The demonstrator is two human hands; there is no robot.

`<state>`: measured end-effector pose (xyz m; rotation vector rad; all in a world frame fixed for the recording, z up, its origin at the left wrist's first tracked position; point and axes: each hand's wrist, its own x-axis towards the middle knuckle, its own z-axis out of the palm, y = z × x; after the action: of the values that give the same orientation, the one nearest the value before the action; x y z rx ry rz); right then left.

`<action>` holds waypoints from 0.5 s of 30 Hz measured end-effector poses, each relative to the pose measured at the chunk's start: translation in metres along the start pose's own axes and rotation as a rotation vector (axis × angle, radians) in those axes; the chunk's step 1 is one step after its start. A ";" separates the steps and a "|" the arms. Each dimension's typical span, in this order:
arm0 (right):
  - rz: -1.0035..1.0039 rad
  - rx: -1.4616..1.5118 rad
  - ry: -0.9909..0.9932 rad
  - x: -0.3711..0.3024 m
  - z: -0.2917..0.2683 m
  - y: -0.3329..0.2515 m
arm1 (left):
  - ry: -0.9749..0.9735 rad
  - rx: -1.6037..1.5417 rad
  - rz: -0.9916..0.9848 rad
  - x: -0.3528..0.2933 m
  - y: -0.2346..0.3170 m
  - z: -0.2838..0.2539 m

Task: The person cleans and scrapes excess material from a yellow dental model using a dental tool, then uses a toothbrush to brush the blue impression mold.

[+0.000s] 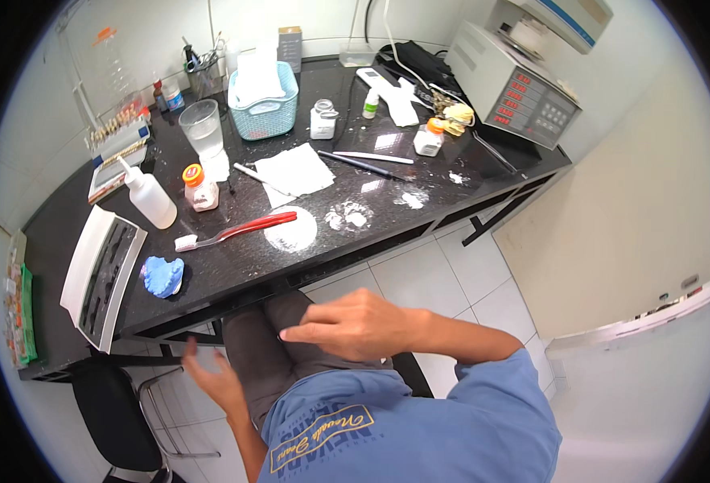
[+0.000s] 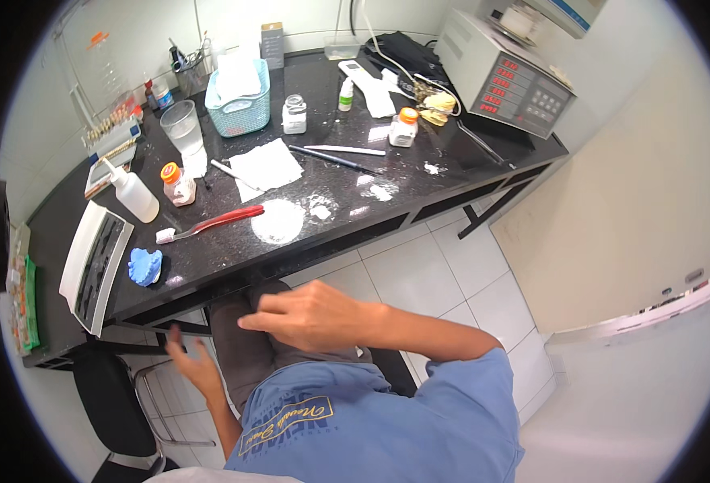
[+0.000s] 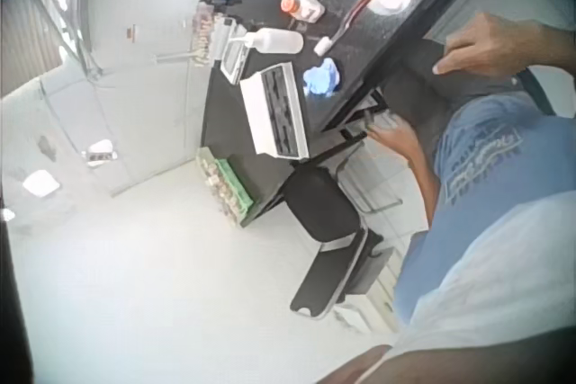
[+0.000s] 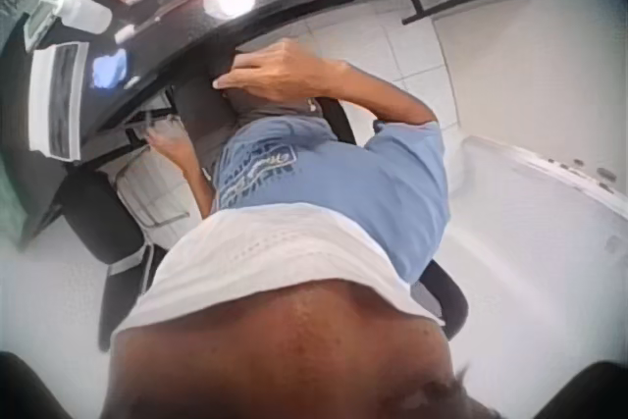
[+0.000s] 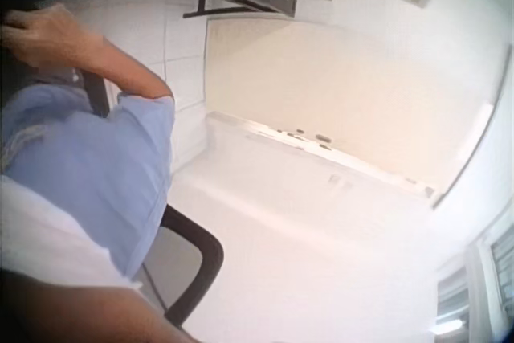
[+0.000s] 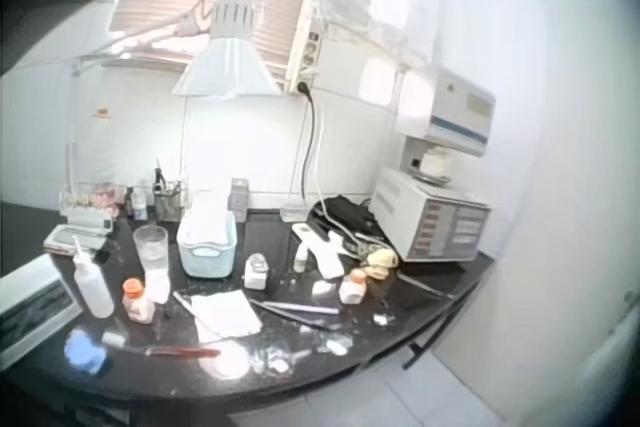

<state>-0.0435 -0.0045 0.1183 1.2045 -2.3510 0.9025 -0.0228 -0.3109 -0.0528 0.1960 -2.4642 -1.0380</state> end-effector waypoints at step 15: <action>0.402 0.054 -0.604 -0.129 0.110 0.035 | -0.467 0.280 -0.345 -0.010 -0.090 0.064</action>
<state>0.0001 0.0133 -0.0481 1.1643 -3.1536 0.7978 -0.0477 -0.3301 -0.1587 0.5365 -3.0795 -0.9478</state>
